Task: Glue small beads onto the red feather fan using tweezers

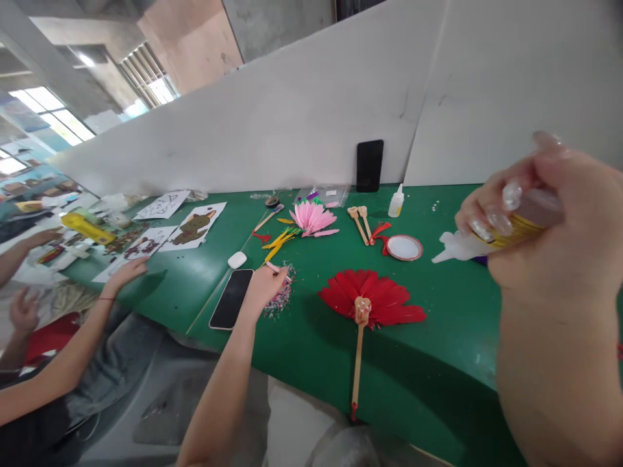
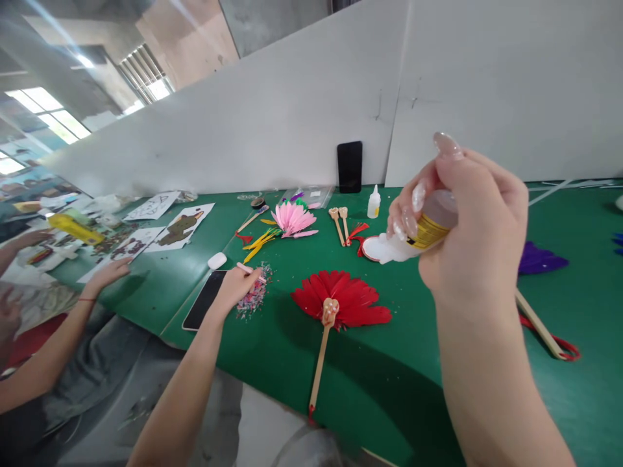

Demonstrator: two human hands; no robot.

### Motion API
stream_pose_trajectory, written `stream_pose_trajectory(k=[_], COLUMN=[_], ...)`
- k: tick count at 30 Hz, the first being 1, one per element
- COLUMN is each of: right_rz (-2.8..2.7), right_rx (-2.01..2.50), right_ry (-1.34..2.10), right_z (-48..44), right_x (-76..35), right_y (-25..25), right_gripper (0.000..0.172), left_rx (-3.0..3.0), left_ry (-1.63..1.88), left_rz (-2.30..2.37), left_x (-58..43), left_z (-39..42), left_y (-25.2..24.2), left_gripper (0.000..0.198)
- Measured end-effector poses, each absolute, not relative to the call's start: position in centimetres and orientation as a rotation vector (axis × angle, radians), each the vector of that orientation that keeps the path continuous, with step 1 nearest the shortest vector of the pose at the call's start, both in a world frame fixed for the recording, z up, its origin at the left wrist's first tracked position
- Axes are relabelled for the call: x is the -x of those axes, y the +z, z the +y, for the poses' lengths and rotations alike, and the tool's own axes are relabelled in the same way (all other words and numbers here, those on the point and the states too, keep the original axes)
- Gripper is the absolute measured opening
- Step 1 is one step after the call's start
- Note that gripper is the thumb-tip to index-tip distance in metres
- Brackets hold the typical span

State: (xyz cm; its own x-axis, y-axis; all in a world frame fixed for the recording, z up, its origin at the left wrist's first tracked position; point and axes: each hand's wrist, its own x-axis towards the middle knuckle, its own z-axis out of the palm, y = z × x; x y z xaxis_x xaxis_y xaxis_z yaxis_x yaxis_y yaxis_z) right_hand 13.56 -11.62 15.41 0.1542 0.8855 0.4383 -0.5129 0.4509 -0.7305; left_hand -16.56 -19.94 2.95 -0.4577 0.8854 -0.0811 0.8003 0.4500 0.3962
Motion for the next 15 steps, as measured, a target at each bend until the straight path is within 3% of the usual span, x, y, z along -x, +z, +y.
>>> stream_pose_trajectory(k=[15], right_rz=[-0.982], right_rx=[0.518], right_ry=[0.997], right_z=[-10.6], right_x=[-13.9], right_y=[14.9], right_gripper=[0.027], left_rx=[-1.384], left_ry=[0.133], left_rz=[2.535], left_x=[17.3], left_z=[-19.5], left_y=[1.9], left_gripper=[0.030])
